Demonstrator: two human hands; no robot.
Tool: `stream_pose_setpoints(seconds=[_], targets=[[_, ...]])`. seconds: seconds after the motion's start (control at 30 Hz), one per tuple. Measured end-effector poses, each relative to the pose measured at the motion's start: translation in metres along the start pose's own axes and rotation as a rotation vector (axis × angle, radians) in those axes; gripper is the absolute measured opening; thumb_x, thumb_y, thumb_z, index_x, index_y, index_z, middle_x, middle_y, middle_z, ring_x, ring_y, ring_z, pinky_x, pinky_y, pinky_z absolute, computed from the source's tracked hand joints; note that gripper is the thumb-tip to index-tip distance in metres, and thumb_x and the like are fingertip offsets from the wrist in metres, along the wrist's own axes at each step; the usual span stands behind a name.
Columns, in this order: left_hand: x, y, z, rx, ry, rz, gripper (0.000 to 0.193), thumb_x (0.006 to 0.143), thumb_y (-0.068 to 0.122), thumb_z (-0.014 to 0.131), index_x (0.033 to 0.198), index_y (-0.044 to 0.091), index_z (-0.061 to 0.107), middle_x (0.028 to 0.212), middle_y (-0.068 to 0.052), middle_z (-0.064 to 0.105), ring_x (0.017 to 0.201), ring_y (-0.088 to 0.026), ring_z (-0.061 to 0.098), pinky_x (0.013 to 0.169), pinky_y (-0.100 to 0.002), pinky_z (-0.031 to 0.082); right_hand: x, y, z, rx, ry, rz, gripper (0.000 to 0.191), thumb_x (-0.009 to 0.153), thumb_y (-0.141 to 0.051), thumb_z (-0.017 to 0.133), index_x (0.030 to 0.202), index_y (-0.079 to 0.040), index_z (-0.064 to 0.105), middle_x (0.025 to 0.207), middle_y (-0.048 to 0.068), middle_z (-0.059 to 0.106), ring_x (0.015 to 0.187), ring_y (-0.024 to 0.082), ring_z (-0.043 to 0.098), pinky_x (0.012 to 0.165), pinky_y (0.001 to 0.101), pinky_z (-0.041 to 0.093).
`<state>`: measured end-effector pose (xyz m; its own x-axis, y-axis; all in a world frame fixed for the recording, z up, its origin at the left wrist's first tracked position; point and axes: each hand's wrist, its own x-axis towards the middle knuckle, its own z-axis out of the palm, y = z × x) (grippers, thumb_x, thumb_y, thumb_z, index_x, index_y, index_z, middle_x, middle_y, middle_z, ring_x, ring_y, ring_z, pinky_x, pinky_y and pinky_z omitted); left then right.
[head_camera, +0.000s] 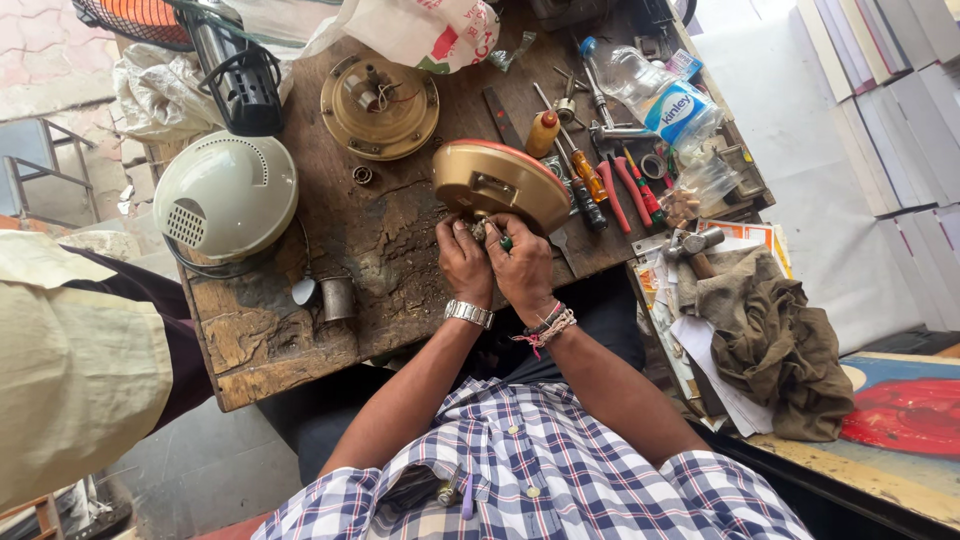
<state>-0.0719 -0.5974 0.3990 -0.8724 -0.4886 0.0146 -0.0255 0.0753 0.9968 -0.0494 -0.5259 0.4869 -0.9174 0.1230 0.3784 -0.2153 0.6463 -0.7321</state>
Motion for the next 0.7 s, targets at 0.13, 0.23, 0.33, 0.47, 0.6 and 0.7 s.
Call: stream_pose_setpoints(seconds=[0.13,0.23,0.33,0.47,0.6,0.7], targets=[[0.002,0.000,-0.001,0.008,0.005,-0.008,0.031,0.108,0.029,0.044,0.123,0.007,0.059,0.105,-0.019,0.074,0.091,-0.033,0.075,0.073,-0.044,0.057,0.000,0.000,-0.001,0.031,-0.042,0.012,0.018,0.098,-0.020,0.069,0.105,-0.005,0.071,0.087,0.015,0.076,0.078,0.032,0.075,0.070,0.0395,0.059],[0.003,0.002,-0.003,0.001,-0.043,-0.085,0.031,0.107,0.029,0.042,0.123,0.009,0.058,0.102,-0.017,0.075,0.088,-0.030,0.075,0.068,-0.042,0.058,0.001,-0.002,-0.003,0.003,-0.042,-0.016,0.017,0.097,-0.020,0.069,0.106,-0.005,0.071,0.089,0.014,0.076,0.079,0.031,0.076,0.071,0.0394,0.059],[0.002,0.003,-0.003,0.002,-0.017,-0.003,0.030,0.108,0.029,0.043,0.123,0.008,0.058,0.101,-0.018,0.075,0.087,-0.031,0.075,0.069,-0.042,0.058,0.001,-0.005,-0.003,-0.093,-0.037,-0.020,0.016,0.094,-0.020,0.072,0.104,-0.007,0.072,0.088,0.013,0.077,0.078,0.031,0.075,0.070,0.0401,0.059],[0.002,0.001,-0.003,0.008,-0.035,-0.035,0.031,0.108,0.030,0.043,0.123,0.008,0.058,0.100,-0.017,0.075,0.086,-0.030,0.075,0.067,-0.041,0.058,0.002,-0.006,-0.005,-0.211,0.001,-0.101,0.015,0.091,-0.019,0.075,0.103,-0.010,0.075,0.090,0.012,0.077,0.080,0.031,0.075,0.072,0.0402,0.059],[0.002,0.001,-0.002,0.005,-0.030,0.019,0.030,0.109,0.029,0.043,0.123,0.007,0.058,0.101,-0.017,0.075,0.086,-0.030,0.075,0.068,-0.042,0.058,0.005,-0.005,-0.013,-0.194,-0.049,-0.106,0.021,0.088,-0.019,0.075,0.107,-0.010,0.077,0.093,0.012,0.077,0.081,0.029,0.076,0.073,0.0387,0.060],[0.001,0.004,-0.001,0.008,-0.058,-0.065,0.031,0.109,0.030,0.041,0.122,0.008,0.058,0.099,-0.016,0.075,0.085,-0.028,0.075,0.065,-0.041,0.059,0.010,-0.004,-0.018,-0.139,-0.103,-0.050,0.020,0.090,-0.021,0.075,0.107,-0.011,0.078,0.094,0.012,0.078,0.079,0.027,0.077,0.073,0.0371,0.060]])
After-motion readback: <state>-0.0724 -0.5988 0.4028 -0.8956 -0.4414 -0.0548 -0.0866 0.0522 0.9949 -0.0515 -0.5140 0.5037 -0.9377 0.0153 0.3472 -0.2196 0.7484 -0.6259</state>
